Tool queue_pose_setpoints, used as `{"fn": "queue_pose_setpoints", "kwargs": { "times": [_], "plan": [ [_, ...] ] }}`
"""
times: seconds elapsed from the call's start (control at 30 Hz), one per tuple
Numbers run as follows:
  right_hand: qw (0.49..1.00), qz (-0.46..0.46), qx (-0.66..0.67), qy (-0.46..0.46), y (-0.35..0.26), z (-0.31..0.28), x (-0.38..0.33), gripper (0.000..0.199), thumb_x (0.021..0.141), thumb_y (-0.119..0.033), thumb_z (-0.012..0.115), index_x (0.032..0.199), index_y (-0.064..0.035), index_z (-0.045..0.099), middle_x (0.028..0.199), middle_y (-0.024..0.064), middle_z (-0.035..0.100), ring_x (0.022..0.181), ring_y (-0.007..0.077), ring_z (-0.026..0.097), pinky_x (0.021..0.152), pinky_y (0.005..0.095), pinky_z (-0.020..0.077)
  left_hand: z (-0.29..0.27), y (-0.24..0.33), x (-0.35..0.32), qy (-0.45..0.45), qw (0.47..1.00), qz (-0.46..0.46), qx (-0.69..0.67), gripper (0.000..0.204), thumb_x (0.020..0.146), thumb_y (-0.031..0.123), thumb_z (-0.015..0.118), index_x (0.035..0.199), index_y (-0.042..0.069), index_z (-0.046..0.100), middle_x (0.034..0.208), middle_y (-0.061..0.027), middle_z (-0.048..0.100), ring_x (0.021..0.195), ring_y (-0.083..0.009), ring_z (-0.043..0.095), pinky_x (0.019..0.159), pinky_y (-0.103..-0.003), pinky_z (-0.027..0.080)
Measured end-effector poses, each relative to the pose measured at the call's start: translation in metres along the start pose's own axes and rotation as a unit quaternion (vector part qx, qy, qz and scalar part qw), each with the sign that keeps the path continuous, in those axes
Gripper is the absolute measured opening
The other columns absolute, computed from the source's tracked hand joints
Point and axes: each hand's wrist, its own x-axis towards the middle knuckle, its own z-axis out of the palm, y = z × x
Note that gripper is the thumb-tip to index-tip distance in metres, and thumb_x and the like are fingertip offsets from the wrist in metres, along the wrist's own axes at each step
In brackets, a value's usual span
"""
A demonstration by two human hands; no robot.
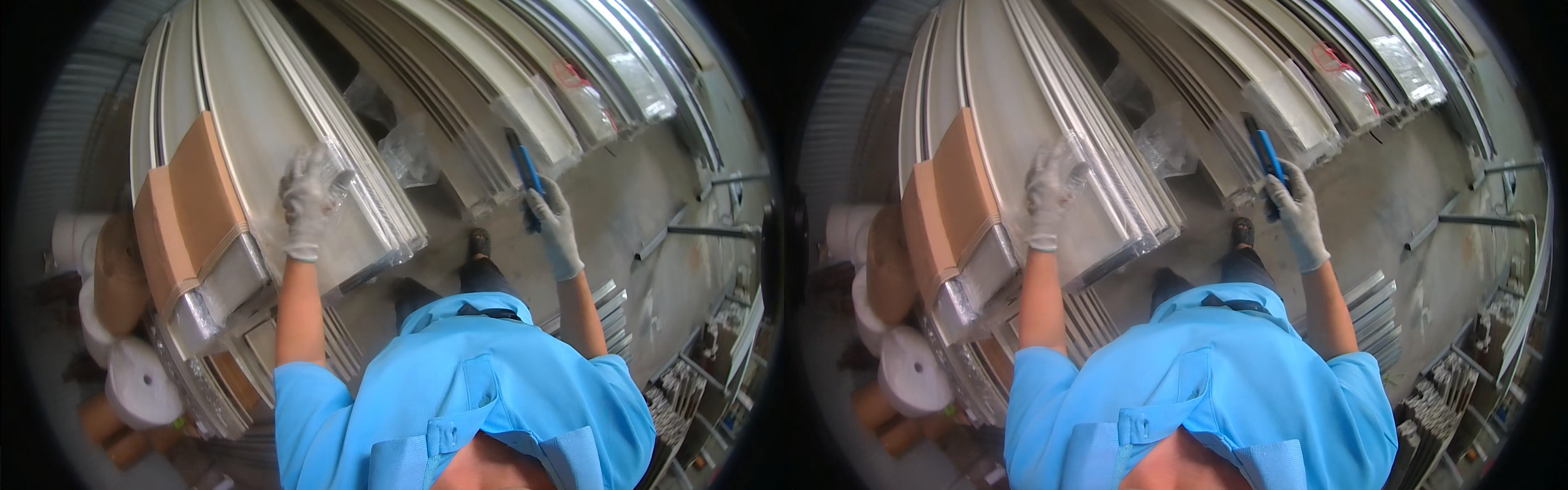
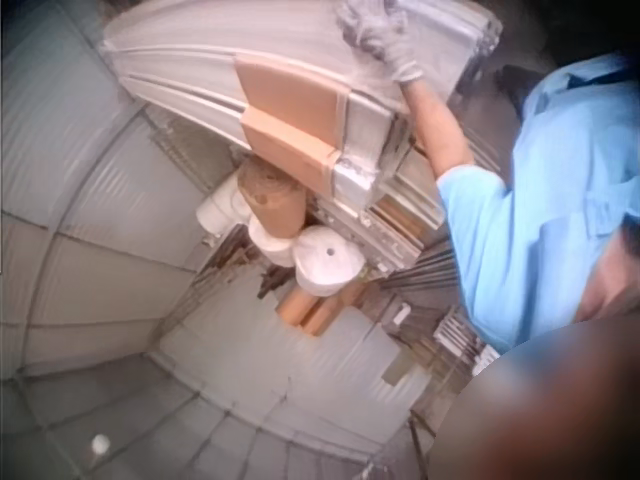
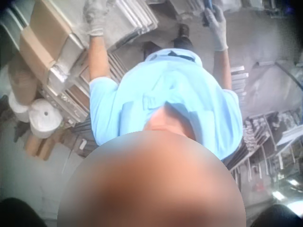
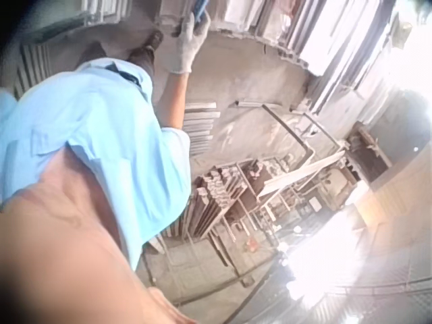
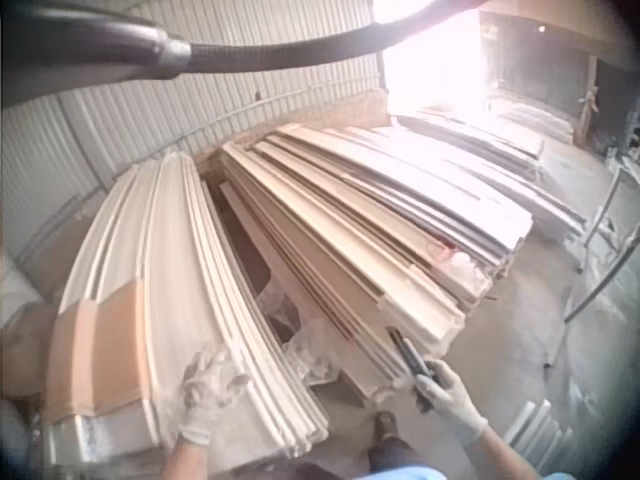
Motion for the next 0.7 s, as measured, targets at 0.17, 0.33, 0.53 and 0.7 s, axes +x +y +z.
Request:
{"fn": "queue_pose_setpoints", "kwargs": {
  "times": [0.17, 0.33, 0.53, 0.7],
  "plan": [
    [0.998, -0.015, -0.050, -0.020, -0.003, -0.024, 0.056, 0.035, 0.105, -0.019, 0.060, 0.136, -0.0055, 0.055, 0.083, -0.0003, 0.062, 0.061, 0.0046, 0.053, 0.052, 0.0222, 0.0425, 0.027, 0.005, -0.012, 0.053, 0.997, -0.013, 0.061, 0.066, 0.093, 0.063, 0.058, 0.140, 0.017, 0.057, 0.138, -0.0146, 0.058, 0.133, -0.0385, 0.048, 0.114, -0.055, 0.033],
    [0.998, -0.039, -0.008, -0.059, -0.009, 0.011, 0.085, 0.033, 0.105, -0.020, 0.060, 0.134, -0.0056, 0.057, 0.083, -0.0007, 0.061, 0.062, 0.0031, 0.051, 0.053, 0.0210, 0.0423, 0.029, 0.005, -0.010, 0.051, 0.997, -0.030, 0.048, 0.067, 0.092, 0.065, 0.059, 0.135, 0.014, 0.059, 0.131, -0.0159, 0.060, 0.128, -0.0374, 0.050, 0.114, -0.052, 0.034],
    [0.985, -0.057, -0.049, -0.153, -0.032, 0.103, 0.085, 0.036, 0.104, -0.023, 0.062, 0.135, -0.0057, 0.057, 0.082, -0.0007, 0.062, 0.061, 0.0024, 0.050, 0.052, 0.0201, 0.0403, 0.009, 0.015, -0.014, 0.044, 0.996, -0.078, 0.003, 0.068, 0.090, 0.064, 0.062, 0.138, 0.016, 0.058, 0.132, -0.0165, 0.060, 0.130, -0.0346, 0.050, 0.116, -0.051, 0.033],
    [0.960, -0.098, -0.074, -0.251, -0.069, 0.164, 0.092, 0.038, 0.103, -0.024, 0.063, 0.135, -0.0041, 0.056, 0.082, -0.0009, 0.062, 0.061, 0.0031, 0.051, 0.052, 0.0204, 0.0407, -0.038, -0.009, -0.044, 0.361, 0.894, -0.192, -0.184, 0.064, 0.091, 0.053, 0.069, 0.134, 0.006, 0.057, 0.133, -0.0172, 0.056, 0.129, -0.0337, 0.050, 0.113, -0.050, 0.036]
  ]
}}
